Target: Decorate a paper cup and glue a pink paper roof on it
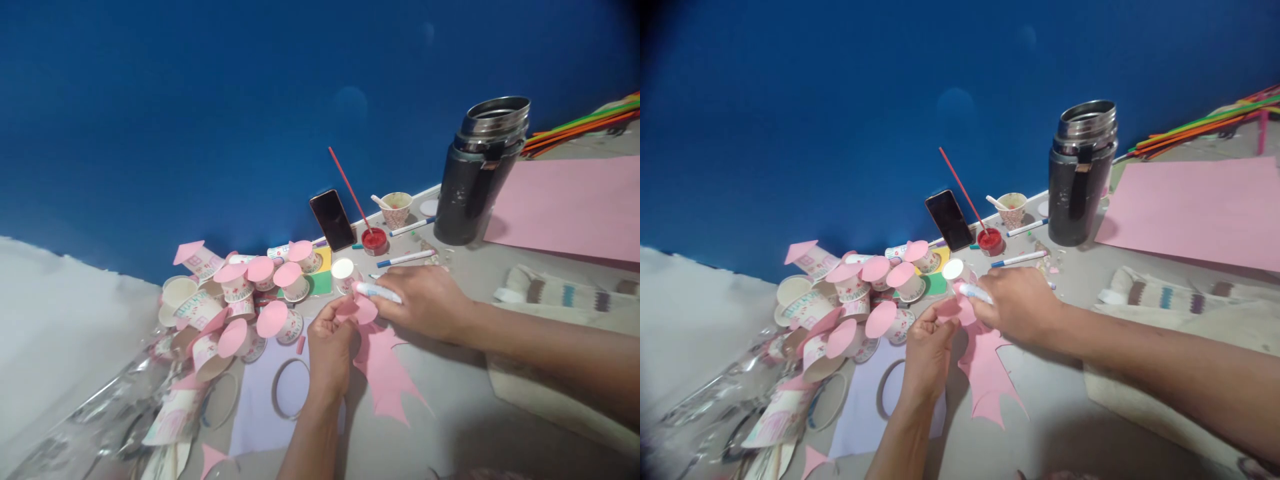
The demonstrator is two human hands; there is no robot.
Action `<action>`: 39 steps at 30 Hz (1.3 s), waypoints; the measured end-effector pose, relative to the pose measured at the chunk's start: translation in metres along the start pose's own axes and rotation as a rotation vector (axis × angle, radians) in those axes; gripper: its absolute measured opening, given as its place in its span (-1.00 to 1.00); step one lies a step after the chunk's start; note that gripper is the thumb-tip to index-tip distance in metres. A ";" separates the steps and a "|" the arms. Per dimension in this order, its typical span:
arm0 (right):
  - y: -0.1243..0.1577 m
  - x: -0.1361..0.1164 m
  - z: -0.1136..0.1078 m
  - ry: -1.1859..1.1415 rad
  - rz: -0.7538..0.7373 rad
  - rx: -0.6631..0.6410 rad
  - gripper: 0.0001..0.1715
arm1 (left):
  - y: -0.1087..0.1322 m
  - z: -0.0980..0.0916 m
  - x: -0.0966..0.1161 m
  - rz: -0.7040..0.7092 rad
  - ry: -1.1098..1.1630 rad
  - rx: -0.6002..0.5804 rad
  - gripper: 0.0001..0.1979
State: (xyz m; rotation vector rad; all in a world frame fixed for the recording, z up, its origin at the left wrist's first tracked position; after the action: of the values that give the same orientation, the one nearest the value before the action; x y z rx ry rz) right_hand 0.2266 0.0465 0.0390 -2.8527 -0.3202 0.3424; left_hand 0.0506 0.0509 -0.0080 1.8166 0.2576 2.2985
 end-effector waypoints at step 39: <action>-0.003 0.008 0.047 -1.253 0.471 -0.317 -0.80 | -0.001 0.004 -0.010 0.045 0.147 -0.012 -0.69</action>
State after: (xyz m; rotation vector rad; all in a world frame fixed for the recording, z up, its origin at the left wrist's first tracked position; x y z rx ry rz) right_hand 0.2214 0.0618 -0.0063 -2.5179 0.1329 2.3022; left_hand 0.0569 0.0493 -0.0169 1.6663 0.2264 2.4623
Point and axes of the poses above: each hand's wrist, its own y-axis away from the middle knuckle, its own z-axis out of the palm, x = y × z, the point moved 5 cm from there along -y, towards the middle knuckle, and after that the axes turned 9 degrees about y, right-handed, at the moved point
